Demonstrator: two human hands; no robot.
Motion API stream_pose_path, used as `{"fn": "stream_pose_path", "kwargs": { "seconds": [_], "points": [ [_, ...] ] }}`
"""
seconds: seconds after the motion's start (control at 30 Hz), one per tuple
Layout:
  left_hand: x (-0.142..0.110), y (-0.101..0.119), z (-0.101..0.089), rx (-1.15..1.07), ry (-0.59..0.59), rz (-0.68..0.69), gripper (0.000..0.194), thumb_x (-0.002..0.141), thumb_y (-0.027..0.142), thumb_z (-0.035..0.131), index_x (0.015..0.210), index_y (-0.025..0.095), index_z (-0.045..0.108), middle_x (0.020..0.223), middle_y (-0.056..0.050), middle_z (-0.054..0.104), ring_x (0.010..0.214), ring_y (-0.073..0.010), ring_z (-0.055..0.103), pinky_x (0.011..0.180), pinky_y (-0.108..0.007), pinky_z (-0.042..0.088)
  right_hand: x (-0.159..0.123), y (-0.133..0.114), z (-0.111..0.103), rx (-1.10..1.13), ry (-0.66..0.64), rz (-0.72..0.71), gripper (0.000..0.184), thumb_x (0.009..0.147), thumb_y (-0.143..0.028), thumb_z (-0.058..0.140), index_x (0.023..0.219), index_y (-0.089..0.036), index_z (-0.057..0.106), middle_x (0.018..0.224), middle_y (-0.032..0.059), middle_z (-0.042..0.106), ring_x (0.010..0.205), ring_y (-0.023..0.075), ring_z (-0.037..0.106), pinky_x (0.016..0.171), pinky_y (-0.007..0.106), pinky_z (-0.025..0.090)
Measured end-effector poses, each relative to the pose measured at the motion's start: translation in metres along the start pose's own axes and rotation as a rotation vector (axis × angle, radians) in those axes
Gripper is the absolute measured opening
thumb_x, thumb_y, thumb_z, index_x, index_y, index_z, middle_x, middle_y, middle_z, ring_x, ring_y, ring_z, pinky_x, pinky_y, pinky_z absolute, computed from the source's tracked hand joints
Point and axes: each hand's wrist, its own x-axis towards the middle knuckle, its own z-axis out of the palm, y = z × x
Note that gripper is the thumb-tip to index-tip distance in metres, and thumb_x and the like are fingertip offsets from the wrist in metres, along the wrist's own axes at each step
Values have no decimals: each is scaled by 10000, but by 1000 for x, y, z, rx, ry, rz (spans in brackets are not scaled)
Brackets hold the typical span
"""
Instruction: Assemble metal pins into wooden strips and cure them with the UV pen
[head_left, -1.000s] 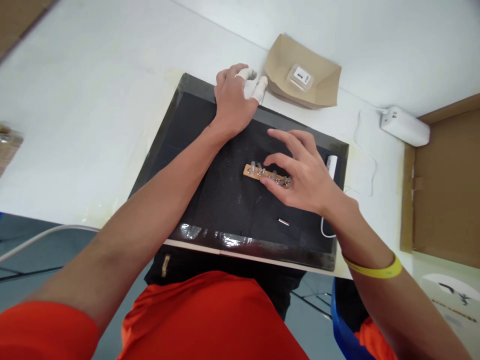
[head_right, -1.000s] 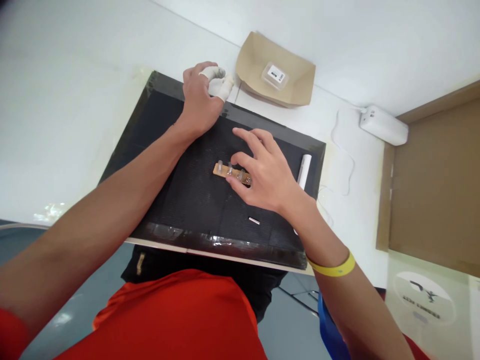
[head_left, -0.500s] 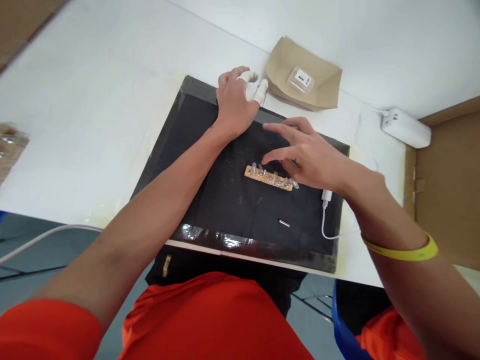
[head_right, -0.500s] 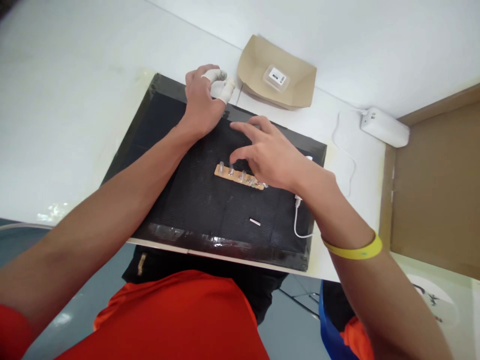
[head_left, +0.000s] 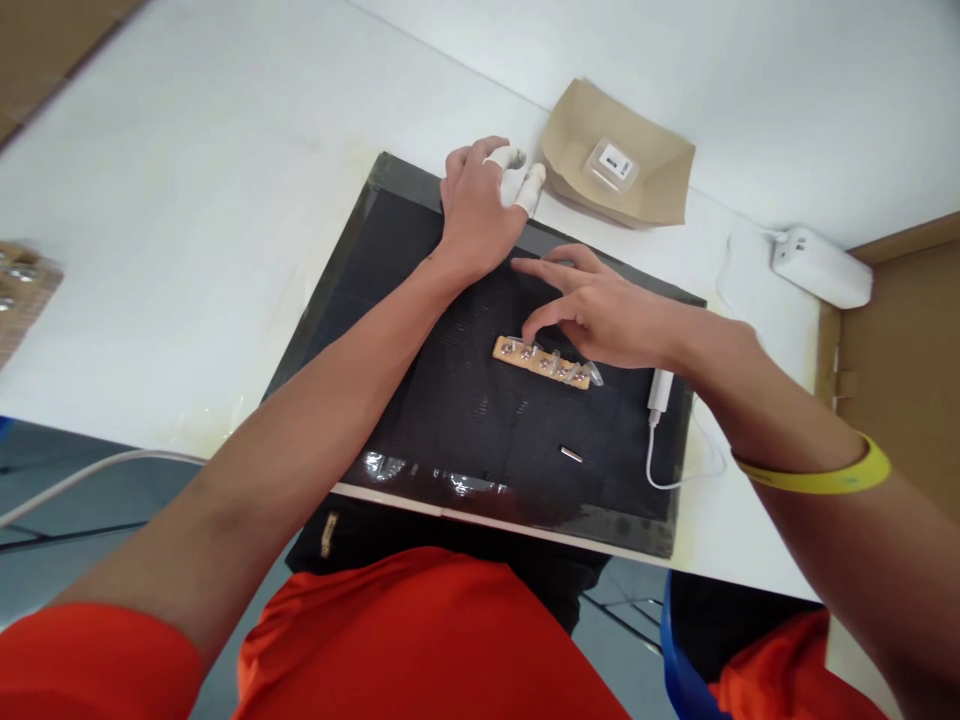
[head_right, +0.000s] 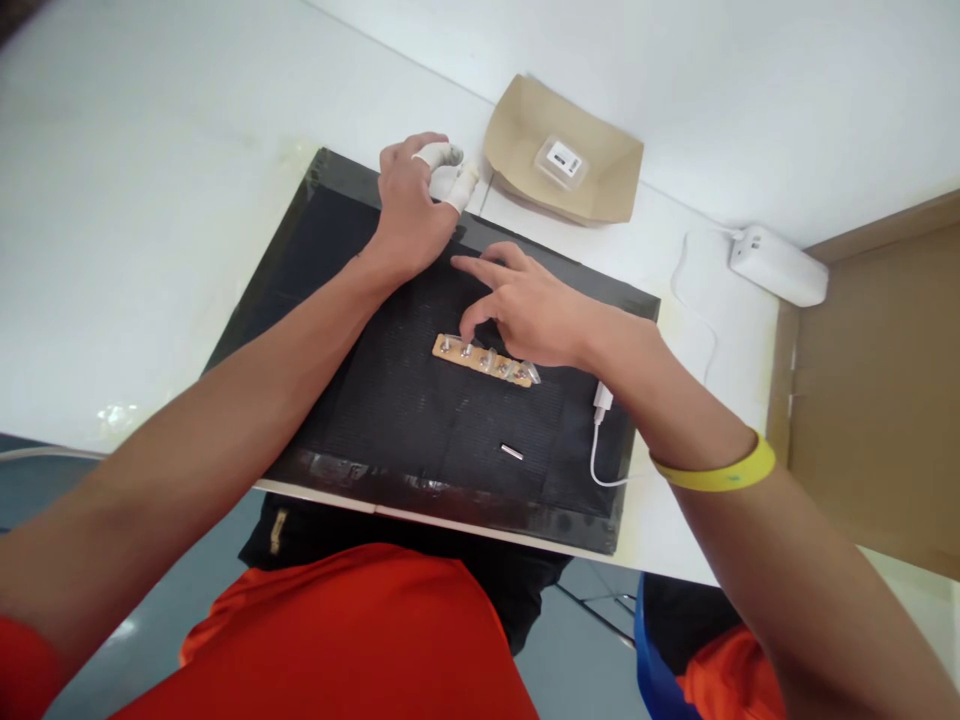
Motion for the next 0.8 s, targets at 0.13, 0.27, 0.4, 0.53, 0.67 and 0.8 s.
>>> {"fn": "stream_pose_path", "kwargs": {
  "seconds": [0.13, 0.27, 0.4, 0.53, 0.67, 0.8],
  "points": [
    [-2, 1, -3, 6, -14, 15, 224, 963, 443, 551, 1133, 406, 693, 1460, 41, 619, 1420, -271, 436, 1211, -472, 372, -5, 4, -2, -67, 6, 25, 403, 838, -20, 550, 976, -269, 836, 1645, 13, 463, 1487, 409, 381, 1183, 655, 435],
    [-3, 1, -1, 3, 19, 21, 236, 962, 415, 556, 1151, 351, 682, 1461, 14, 622, 1407, -255, 422, 1229, -486, 355, -14, 6, -8, -229, 4, 90, 376, 855, -31, 542, 985, -231, 832, 1600, 97, 510, 1455, 467, 411, 1118, 706, 452],
    [-3, 2, -4, 8, -7, 17, 310, 944, 475, 509, 1175, 381, 692, 1470, 24, 618, 1426, -278, 419, 1230, -505, 346, -24, 7, -12, -282, 53, 135, 350, 905, -81, 518, 989, -235, 821, 1568, 106, 550, 1437, 459, 441, 1143, 670, 443],
    [-3, 6, -13, -4, -60, 1, 405, 896, 545, 450, 1188, 428, 706, 1474, 32, 612, 1453, -319, 409, 1226, -534, 338, -27, 8, -10, -238, 97, 176, 291, 933, -207, 571, 1124, -239, 788, 1564, 100, 557, 1432, 433, 451, 1145, 634, 447],
    [-3, 8, -17, -18, -91, -20, 449, 844, 572, 473, 1202, 439, 708, 1489, 71, 598, 1469, -333, 394, 1252, -531, 311, -23, 8, -3, -197, 58, 113, 399, 918, -190, 594, 1283, -266, 738, 1601, 97, 525, 1413, 405, 473, 1116, 631, 446],
    [-3, 6, -16, -49, -83, -17, 412, 816, 564, 509, 1176, 501, 701, 1433, 117, 636, 1469, -338, 385, 1252, -556, 300, -21, 8, 2, -170, 21, 41, 411, 905, -133, 598, 1264, -250, 760, 1610, 138, 515, 1407, 407, 476, 1107, 627, 444]
  ]
}}
